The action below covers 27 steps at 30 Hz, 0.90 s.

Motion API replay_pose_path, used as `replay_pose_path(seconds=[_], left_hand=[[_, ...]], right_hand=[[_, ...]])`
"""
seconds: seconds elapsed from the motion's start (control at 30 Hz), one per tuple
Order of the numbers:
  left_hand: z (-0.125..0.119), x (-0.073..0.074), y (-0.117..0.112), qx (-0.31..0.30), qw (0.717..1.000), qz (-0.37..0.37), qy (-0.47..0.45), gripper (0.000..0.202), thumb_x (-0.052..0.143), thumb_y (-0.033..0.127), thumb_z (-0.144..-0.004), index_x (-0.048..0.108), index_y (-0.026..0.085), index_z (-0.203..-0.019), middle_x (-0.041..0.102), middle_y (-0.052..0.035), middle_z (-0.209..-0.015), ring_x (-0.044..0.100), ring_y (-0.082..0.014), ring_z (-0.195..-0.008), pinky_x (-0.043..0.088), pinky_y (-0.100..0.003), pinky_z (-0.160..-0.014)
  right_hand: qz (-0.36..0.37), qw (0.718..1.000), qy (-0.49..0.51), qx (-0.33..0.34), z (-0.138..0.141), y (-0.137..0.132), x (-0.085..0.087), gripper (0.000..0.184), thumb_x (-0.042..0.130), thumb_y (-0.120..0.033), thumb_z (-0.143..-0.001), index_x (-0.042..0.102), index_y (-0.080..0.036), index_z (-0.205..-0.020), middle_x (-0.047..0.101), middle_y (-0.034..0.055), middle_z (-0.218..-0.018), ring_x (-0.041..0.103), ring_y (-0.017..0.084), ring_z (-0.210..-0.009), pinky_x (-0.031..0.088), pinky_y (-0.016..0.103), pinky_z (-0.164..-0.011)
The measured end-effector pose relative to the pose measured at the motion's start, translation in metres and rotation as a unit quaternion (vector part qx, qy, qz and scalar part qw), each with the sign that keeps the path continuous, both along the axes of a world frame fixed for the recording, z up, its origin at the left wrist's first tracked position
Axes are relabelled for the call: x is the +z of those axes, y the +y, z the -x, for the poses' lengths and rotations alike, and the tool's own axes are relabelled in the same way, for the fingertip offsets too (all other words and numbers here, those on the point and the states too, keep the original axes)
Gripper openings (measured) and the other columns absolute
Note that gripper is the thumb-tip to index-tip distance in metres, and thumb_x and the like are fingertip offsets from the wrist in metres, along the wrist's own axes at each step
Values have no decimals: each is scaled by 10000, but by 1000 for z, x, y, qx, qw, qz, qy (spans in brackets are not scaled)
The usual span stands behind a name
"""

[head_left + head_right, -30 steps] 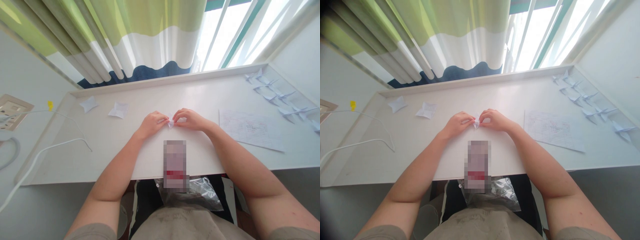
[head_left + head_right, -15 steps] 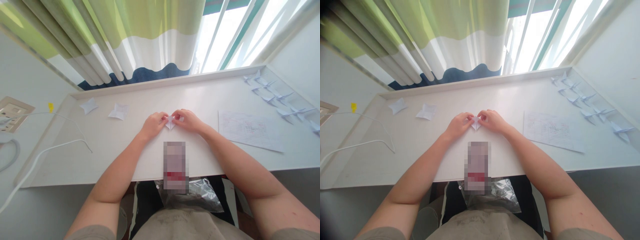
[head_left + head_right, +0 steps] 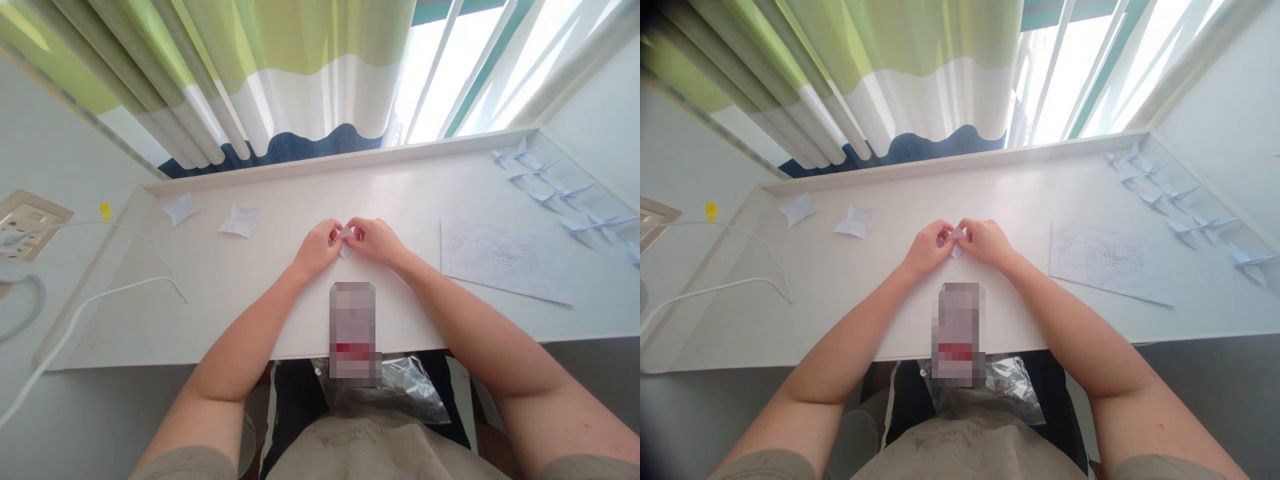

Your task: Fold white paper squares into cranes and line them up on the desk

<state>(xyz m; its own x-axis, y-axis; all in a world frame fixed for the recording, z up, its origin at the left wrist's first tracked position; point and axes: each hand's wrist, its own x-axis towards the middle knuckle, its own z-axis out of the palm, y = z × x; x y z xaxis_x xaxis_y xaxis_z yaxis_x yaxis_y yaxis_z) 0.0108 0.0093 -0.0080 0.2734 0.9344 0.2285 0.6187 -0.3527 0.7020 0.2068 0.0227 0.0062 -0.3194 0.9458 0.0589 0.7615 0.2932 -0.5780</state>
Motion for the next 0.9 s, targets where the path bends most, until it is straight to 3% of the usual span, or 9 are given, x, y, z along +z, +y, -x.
replay_pose_path(seconds=[0.23,0.4,0.57,0.9], left_hand=[[-2,-2,2,34,999,-2,22,178,664,91,-947,652,236,-1050,758,-57,-1013,682,-242,-960,571,-402,-931],[-5,-3,3,25,1000,16,-5,243,633,75,-962,662,230,-1147,764,-55,-1086,668,-190,-847,577,-364,-889],[-4,-2,6,41,999,9,8,197,640,64,-948,670,220,-1065,766,-67,-1081,687,-198,-877,581,-366,-911],[-8,0,6,51,998,-1,32,217,633,68,-939,650,239,-1072,750,-63,-1049,689,-229,-964,563,-383,-934]], right_hand=[[25,999,32,-29,5,-3,5,247,681,-198,-940,779,-188,-1166,747,12,-807,618,181,-711,428,310,-752],[23,999,-5,-47,11,-1,3,127,641,-183,-933,768,-186,-931,752,50,-818,595,193,-722,392,323,-729],[-32,997,-43,-48,13,2,-3,143,635,-197,-924,696,-198,-794,763,95,-889,615,227,-823,401,353,-801],[-29,997,-55,-55,16,0,-5,144,661,-247,-923,656,-223,-782,767,67,-851,645,249,-849,413,384,-869]])
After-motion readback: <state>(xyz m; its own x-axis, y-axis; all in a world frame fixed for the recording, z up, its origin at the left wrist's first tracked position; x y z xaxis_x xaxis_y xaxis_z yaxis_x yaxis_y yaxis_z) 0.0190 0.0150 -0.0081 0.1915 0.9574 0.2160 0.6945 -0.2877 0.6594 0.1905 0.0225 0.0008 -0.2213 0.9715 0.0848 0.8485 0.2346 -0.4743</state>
